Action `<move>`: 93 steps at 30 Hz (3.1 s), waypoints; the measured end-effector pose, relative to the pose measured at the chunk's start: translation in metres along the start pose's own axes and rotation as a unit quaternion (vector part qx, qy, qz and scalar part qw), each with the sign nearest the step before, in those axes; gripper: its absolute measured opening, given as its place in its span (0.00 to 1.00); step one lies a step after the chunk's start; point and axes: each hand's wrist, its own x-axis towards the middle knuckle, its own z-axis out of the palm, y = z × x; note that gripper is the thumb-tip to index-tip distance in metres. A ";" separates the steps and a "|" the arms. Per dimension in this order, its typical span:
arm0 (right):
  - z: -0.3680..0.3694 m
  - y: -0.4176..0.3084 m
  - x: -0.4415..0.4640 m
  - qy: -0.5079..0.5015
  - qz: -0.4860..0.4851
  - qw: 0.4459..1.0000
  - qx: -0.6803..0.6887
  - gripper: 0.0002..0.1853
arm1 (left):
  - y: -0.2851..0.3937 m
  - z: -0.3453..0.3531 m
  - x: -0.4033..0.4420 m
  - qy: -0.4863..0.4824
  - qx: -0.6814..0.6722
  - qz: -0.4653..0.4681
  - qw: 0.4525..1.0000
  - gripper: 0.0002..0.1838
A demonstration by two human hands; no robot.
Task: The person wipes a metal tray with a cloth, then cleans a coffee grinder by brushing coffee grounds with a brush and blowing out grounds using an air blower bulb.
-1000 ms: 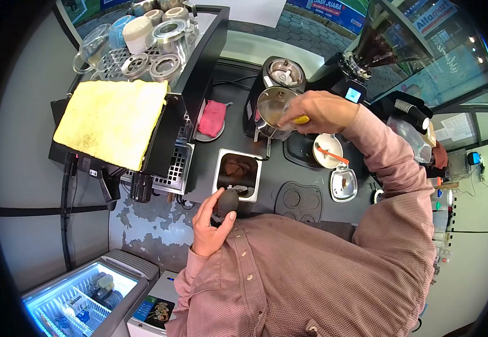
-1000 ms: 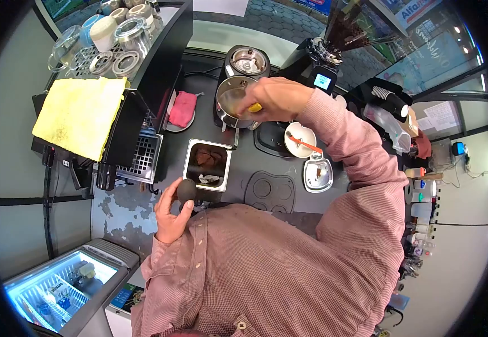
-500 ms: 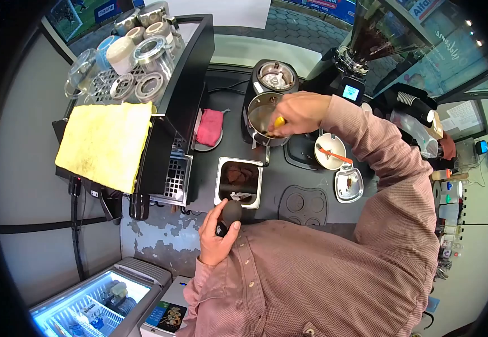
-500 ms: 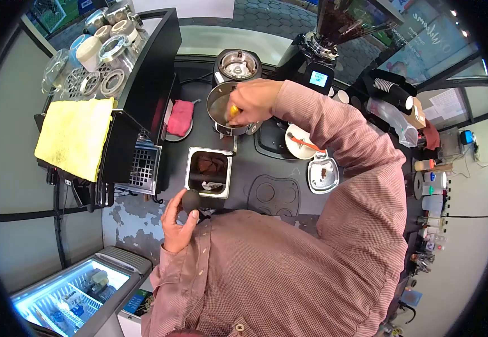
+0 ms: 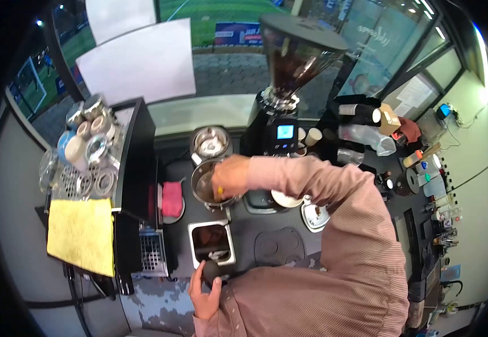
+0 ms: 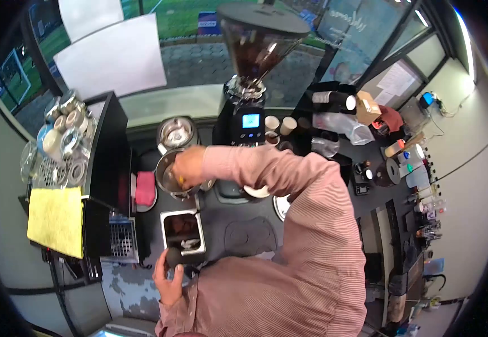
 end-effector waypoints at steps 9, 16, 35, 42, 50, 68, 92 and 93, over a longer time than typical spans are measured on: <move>0.011 0.002 0.007 0.097 0.035 0.987 0.119 0.19 | -0.003 0.009 0.003 -0.027 0.042 0.019 0.999 0.29; -0.027 -0.001 0.004 0.137 0.044 0.930 0.337 0.19 | 0.016 0.014 0.010 -0.017 0.053 0.047 0.997 0.30; -0.018 0.014 -0.002 0.091 -0.002 0.978 0.186 0.11 | 0.017 0.027 0.015 -0.037 0.075 0.045 0.995 0.30; -0.025 0.024 -0.008 0.111 0.011 0.974 0.199 0.11 | 0.013 0.027 0.012 -0.040 0.074 0.026 0.996 0.30; -0.028 0.011 -0.005 0.088 0.071 0.989 0.096 0.15 | 0.011 0.034 0.015 -0.053 0.061 0.038 0.996 0.30; -0.011 0.010 -0.041 0.169 0.081 0.965 0.184 0.11 | 0.011 0.038 0.020 -0.068 0.075 -0.003 0.995 0.32; 0.348 -0.064 -0.155 0.256 0.484 0.651 0.525 0.31 | -0.001 0.013 0.021 -0.231 0.000 0.092 0.969 0.35; 0.340 -0.072 -0.158 0.242 0.526 0.659 0.481 0.31 | 0.000 0.006 0.018 -0.231 -0.003 0.086 0.969 0.35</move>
